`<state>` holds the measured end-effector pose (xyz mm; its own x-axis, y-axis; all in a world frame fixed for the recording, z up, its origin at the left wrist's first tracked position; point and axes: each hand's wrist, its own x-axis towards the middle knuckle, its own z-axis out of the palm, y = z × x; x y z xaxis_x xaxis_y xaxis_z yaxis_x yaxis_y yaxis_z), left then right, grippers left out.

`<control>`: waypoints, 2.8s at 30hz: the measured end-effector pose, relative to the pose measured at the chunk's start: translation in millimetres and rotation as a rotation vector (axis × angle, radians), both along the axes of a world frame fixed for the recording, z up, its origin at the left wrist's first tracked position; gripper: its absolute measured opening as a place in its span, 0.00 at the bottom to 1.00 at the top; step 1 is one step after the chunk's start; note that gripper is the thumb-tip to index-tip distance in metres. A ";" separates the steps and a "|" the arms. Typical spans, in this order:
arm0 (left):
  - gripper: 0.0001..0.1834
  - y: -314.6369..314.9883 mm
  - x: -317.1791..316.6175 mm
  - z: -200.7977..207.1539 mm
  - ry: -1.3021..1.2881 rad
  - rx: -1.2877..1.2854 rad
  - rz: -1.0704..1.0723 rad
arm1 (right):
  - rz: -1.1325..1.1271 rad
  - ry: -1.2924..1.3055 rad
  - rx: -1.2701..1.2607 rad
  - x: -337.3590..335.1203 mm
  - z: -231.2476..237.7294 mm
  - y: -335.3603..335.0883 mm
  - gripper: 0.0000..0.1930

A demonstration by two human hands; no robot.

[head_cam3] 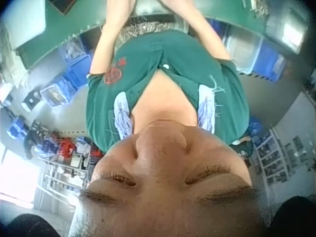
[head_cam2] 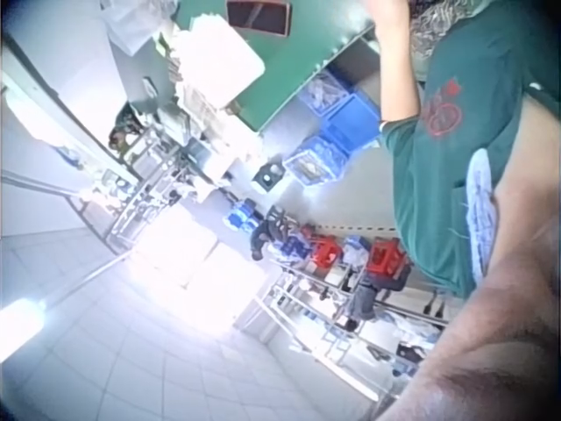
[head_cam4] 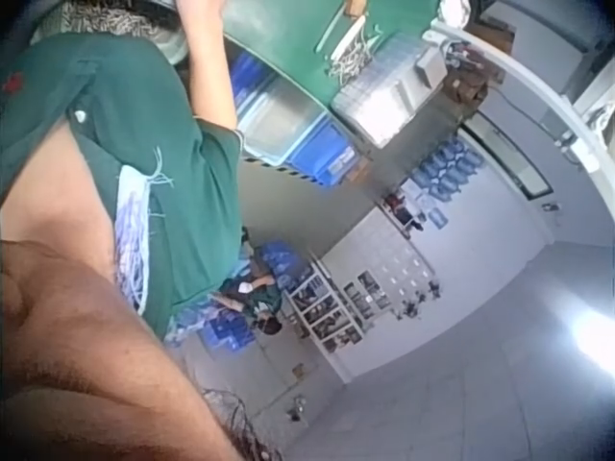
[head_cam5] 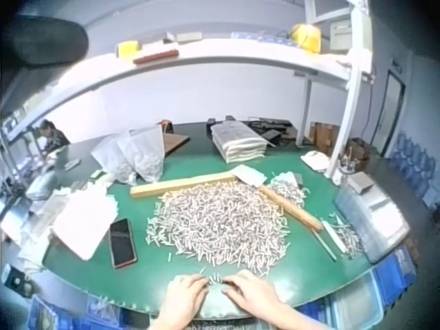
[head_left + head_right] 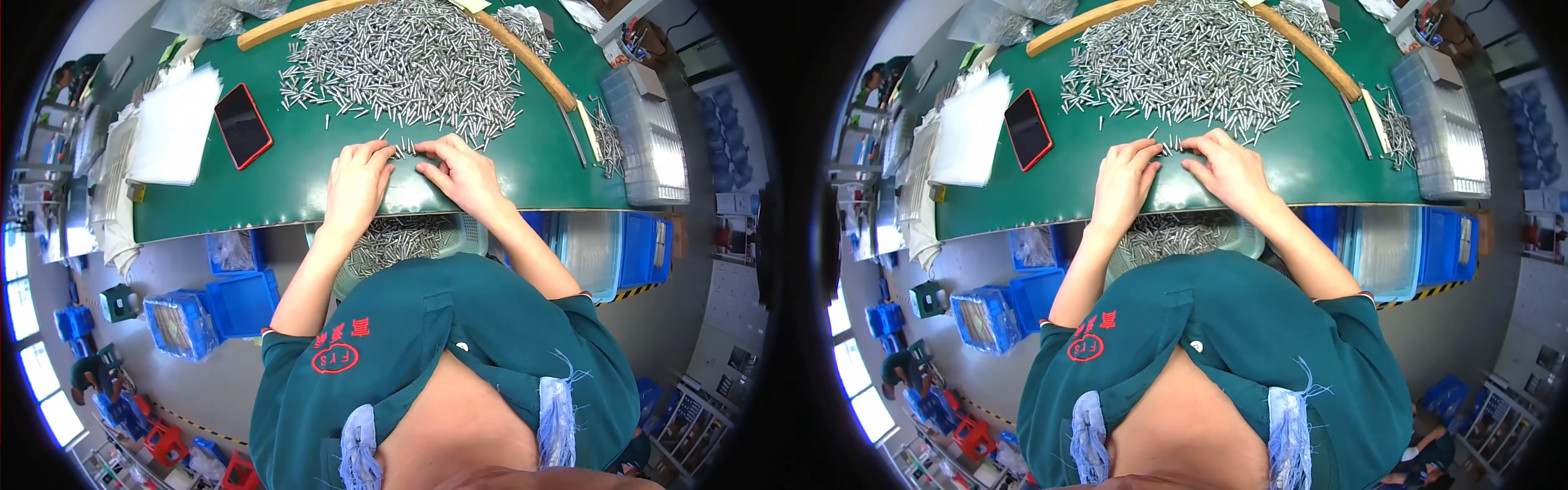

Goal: Sorting and inspecting small metal pins/components on a workbench.

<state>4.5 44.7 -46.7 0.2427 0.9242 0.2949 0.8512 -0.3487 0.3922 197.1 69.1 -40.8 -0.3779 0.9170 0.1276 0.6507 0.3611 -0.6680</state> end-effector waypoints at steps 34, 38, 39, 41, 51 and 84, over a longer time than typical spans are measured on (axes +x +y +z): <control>0.14 -20.5 3.9 7.2 -0.094 0.041 0.076 | 0.139 -0.040 0.215 -5.4 0.2 -14.9 0.12; 0.13 -22.6 -1.6 7.9 -0.033 -0.016 0.072 | 0.159 -0.108 0.274 -12.6 1.7 -13.9 0.13; 0.12 -22.7 -2.6 7.4 -0.033 -0.033 0.061 | 0.163 -0.119 0.282 -13.3 1.2 -13.8 0.12; 0.11 -22.0 -4.8 4.6 -0.036 -0.032 0.052 | 0.172 -0.114 0.284 -10.8 -0.7 -14.2 0.11; 0.10 -17.5 -2.4 4.8 -0.173 0.055 0.000 | 0.198 -0.068 0.318 2.6 -5.0 -11.9 0.11; 0.12 -38.1 5.8 13.6 -0.080 -0.089 0.105 | 0.174 0.077 0.042 8.9 3.1 -17.9 0.26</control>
<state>10.4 6.6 -33.1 0.1223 0.9666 0.2253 0.8460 -0.2202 0.4855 205.9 51.2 -37.7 -0.5176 0.8322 0.1992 0.5235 0.4921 -0.6956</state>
